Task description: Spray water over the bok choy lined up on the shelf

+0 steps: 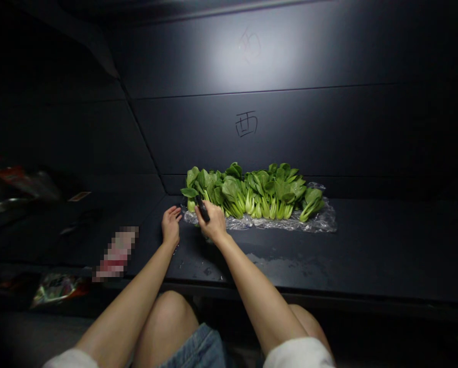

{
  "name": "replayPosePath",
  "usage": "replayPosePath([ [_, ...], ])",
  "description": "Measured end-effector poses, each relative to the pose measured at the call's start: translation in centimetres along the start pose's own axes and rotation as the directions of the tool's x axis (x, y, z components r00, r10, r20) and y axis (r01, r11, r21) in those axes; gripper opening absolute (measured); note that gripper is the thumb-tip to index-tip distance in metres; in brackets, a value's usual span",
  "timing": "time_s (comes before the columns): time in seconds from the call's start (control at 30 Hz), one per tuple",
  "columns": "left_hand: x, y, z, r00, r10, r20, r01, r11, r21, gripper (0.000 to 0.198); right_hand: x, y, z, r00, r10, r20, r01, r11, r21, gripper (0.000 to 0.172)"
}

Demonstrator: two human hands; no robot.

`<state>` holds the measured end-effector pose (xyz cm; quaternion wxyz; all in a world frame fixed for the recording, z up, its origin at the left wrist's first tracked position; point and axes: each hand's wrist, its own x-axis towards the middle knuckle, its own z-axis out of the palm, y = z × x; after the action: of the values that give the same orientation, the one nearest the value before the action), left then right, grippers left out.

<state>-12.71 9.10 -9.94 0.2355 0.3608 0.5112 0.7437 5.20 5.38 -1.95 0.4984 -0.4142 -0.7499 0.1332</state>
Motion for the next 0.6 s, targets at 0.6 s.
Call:
replayPosePath([
  [0.6, 0.1, -0.5, 0.0, 0.998, 0.027, 0.056, -0.034, 0.993, 0.114, 0.025, -0.8, 1.0, -1.8, 0.984, 0.111, -0.136, -0.106, 0.993, 0.048, 0.035],
])
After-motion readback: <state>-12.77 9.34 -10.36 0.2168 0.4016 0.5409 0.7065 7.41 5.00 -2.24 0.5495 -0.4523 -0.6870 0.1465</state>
